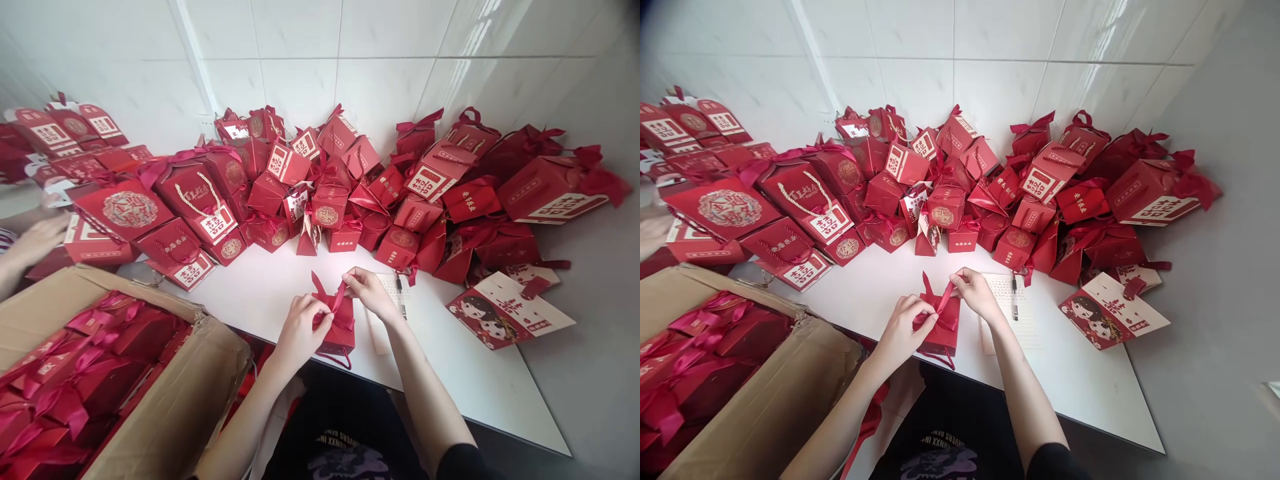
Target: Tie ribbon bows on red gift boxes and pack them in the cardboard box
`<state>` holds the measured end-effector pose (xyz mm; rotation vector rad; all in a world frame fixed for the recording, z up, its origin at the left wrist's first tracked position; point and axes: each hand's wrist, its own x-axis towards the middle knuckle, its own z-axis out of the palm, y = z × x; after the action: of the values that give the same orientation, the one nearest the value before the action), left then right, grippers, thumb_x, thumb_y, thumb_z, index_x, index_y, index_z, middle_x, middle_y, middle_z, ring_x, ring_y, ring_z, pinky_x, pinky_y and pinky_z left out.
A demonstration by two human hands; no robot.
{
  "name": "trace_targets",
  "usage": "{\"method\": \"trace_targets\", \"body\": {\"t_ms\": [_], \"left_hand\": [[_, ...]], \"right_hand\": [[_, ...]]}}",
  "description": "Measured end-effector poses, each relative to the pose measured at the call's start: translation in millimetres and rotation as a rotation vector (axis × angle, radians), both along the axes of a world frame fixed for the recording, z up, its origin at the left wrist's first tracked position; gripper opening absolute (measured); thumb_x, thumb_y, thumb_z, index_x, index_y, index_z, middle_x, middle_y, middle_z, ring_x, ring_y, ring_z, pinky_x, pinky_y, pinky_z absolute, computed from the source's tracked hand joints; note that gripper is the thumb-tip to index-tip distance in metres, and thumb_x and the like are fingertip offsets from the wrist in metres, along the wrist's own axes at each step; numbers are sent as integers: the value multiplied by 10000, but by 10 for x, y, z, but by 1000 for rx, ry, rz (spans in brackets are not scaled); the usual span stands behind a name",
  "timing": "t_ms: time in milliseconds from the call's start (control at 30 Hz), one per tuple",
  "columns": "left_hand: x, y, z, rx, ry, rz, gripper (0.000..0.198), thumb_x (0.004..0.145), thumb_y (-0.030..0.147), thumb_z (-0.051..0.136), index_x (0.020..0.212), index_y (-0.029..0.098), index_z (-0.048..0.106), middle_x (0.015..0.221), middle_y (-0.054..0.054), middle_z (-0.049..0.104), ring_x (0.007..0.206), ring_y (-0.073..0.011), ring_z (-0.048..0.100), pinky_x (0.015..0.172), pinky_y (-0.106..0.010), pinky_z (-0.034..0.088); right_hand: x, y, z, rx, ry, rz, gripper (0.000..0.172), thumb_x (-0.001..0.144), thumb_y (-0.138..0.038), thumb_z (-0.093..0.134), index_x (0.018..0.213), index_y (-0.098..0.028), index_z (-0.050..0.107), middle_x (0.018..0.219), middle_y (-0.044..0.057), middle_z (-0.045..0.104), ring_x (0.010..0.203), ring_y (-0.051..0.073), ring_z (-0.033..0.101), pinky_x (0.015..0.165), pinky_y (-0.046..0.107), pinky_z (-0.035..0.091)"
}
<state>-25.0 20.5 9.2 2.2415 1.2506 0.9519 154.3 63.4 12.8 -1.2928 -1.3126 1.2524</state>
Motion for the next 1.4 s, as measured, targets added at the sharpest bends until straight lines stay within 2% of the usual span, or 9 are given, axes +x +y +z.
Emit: {"method": "trace_targets", "body": {"t_ms": [200, 533, 700, 767, 833, 900, 1000, 1133, 1400], "left_hand": [[12, -15, 12, 4, 6, 12, 109, 831, 163, 527, 732, 203, 551, 774, -13, 553, 786, -170, 506, 703, -308, 471], [13, -17, 1, -14, 40, 19, 117, 843, 175, 511, 730, 196, 536, 771, -15, 561, 800, -181, 490, 736, -323, 455], [-33, -29, 18, -57, -78, 50, 89, 830, 222, 535, 916, 207, 548, 851, -27, 571, 833, -171, 536, 745, -315, 474], [-83, -35, 18, -86, -135, 142, 205, 808, 275, 560, 992, 197, 514, 900, -42, 566, 838, -174, 556, 732, -316, 478], [-134, -42, 19, -161, -130, 213, 195, 801, 346, 556, 909, 190, 507, 861, -37, 566, 795, -174, 564, 696, -314, 474], [-169, -48, 22, -262, -96, 217, 210, 813, 399, 524, 780, 195, 485, 772, -14, 560, 720, -165, 556, 648, -300, 460], [-176, -51, 22, -326, -91, 159, 241, 832, 399, 485, 696, 203, 452, 710, 8, 533, 659, -147, 530, 611, -274, 433], [-152, -39, -4, -329, -176, 79, 232, 856, 362, 438, 687, 203, 447, 711, 13, 497, 651, -132, 501, 625, -257, 416], [-225, 22, -69, -581, -325, -104, 282, 873, 401, 396, 675, 201, 374, 640, 46, 357, 585, -104, 375, 574, -232, 350]], "right_hand": [[-93, 89, -25, -14, -108, -92, 295, 775, -483, 532, 750, -204, 441, 572, -45, 523, 476, 155, 638, 435, 233, 500], [-148, 180, -86, -13, -204, -120, 201, 778, -384, 534, 732, -195, 486, 574, -22, 554, 437, 147, 606, 415, 227, 449], [14, -236, 47, 195, -419, -417, 341, 802, -532, 478, 883, -202, 499, 802, 72, 624, 711, 218, 611, 628, 326, 467], [42, -491, 100, 170, -523, -369, 383, 830, -582, 408, 742, -218, 489, 665, 40, 586, 626, 204, 563, 595, 314, 423], [13, -715, 112, 83, -540, -204, 430, 830, -609, 397, 639, -227, 452, 554, 5, 516, 537, 179, 500, 537, 291, 373], [-57, -863, 76, 29, -512, -99, 430, 805, -611, 456, 609, -230, 427, 524, -15, 476, 506, 160, 452, 511, 276, 341], [-153, -920, -28, 9, -418, -81, 394, 798, -574, 501, 625, -229, 421, 538, -29, 458, 513, 145, 422, 512, 266, 335], [-161, -825, -125, -4, -193, -61, 398, 804, -555, 496, 607, -220, 411, 556, -36, 422, 524, 127, 395, 519, 259, 324], [-82, -706, -195, -146, 321, -31, 421, 717, -516, 640, 580, -203, 394, 522, -75, 334, 465, 79, 268, 483, 234, 234]]}}
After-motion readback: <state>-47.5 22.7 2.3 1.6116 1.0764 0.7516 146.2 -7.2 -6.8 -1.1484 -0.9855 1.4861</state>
